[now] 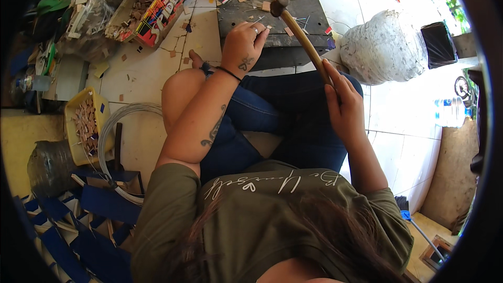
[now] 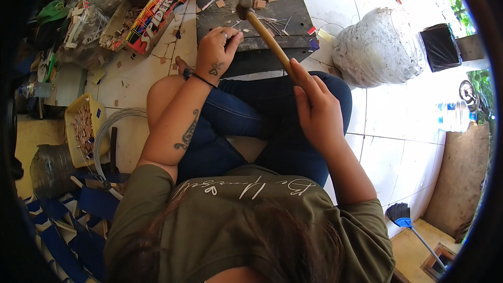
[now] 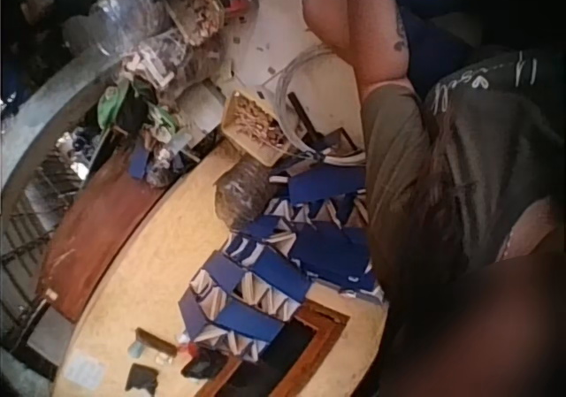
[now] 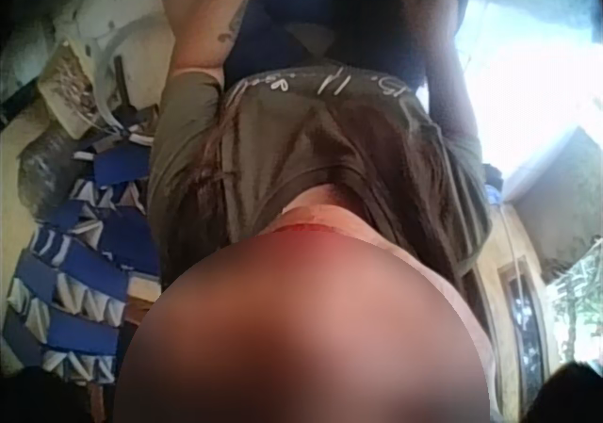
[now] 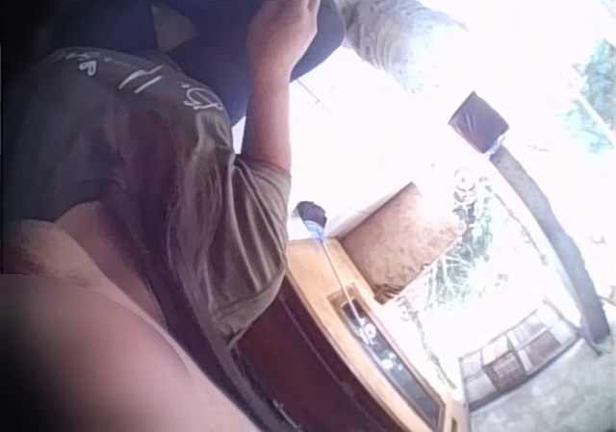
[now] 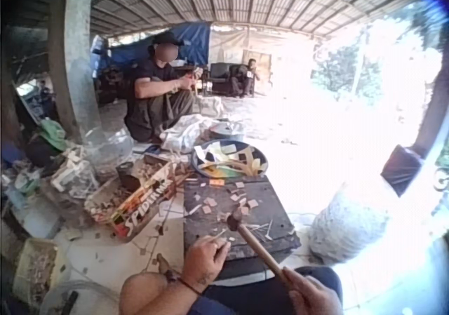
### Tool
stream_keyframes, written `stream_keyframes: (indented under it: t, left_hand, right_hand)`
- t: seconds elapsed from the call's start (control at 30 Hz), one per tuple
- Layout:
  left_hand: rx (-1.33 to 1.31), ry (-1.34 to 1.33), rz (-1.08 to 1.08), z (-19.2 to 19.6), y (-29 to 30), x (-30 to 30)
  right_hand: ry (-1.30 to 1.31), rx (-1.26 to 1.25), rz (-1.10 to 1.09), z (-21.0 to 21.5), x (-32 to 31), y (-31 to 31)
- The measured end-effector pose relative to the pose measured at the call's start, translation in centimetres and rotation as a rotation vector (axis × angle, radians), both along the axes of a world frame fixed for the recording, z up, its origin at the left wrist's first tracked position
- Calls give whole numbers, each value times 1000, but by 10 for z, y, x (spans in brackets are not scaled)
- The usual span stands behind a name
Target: The person sits cross-legged on the floor and repeatedly hammers nails into small wooden blocks placed on a dark work surface. They pick up each block, position a nail, strike it with a hammer, and set the finished piece aside.
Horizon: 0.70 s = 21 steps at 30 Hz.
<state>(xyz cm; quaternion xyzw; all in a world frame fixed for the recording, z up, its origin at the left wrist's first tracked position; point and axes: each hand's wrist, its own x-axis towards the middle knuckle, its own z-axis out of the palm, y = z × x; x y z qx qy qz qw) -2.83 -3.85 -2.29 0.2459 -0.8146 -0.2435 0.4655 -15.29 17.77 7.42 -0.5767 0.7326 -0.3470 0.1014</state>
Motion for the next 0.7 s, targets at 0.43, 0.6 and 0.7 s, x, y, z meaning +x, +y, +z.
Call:
stream_keyframes:
  t: [0.43, 0.6, 0.7]
  left_hand:
    - [-34, 0, 12, -3, 1, -2]
    - [-45, 6, 4, -2, 3, -2]
    - [-35, -8, 13, -3, 2, -2]
  right_hand:
    - [9, 63, 78, 11, -2, -3]
    - [49, -50, 49, 12, -3, -1]
    - [25, 47, 67, 8, -7, -3]
